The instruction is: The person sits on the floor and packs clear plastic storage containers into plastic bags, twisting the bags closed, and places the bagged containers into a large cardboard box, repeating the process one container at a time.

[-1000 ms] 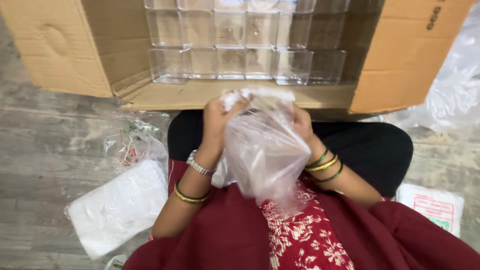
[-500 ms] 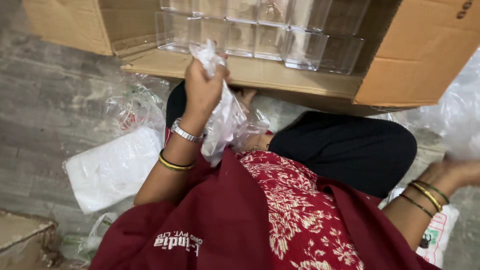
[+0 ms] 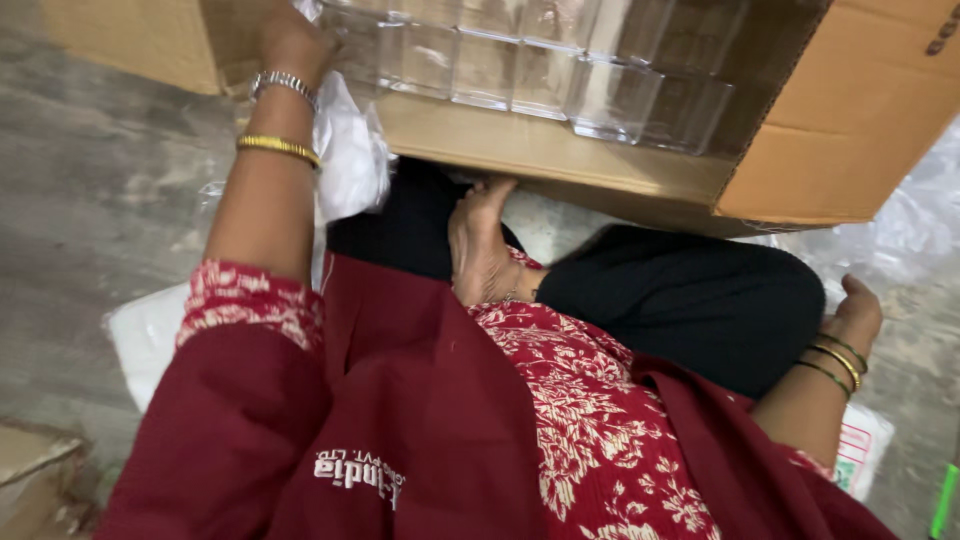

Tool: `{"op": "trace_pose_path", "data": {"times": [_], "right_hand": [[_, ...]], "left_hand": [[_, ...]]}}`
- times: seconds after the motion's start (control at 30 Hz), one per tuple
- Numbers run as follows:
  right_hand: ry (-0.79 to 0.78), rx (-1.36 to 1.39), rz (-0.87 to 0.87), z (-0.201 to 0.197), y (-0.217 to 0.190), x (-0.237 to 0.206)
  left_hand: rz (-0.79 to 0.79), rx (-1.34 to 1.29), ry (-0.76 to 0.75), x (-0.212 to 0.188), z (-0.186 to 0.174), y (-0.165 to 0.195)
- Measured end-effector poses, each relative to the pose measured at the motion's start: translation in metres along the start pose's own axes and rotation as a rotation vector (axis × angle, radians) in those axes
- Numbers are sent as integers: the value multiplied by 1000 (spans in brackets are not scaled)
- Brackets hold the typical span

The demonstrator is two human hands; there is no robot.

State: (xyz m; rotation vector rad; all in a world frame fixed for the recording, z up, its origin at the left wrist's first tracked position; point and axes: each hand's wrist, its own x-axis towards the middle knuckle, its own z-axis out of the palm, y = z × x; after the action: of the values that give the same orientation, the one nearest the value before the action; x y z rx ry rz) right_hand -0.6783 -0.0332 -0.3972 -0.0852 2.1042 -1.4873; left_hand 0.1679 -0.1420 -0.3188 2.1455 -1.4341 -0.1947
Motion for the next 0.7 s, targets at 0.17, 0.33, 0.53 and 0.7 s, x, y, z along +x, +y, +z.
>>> {"op": "trace_pose_path", "data": {"times": [0.17, 0.33, 0.53, 0.7], "right_hand": [[-36, 35, -226, -22, -39, -55], [-240, 166, -506, -24, -80, -142], [-371, 253, -860, 9, -128, -249], [-601, 369, -958, 46, -148, -329]], "left_hand": [[141, 263, -173, 23, 21, 8], [28, 405, -166, 29, 21, 22], [-1, 52, -246, 14, 31, 75], [28, -64, -209, -19, 86, 149]]}}
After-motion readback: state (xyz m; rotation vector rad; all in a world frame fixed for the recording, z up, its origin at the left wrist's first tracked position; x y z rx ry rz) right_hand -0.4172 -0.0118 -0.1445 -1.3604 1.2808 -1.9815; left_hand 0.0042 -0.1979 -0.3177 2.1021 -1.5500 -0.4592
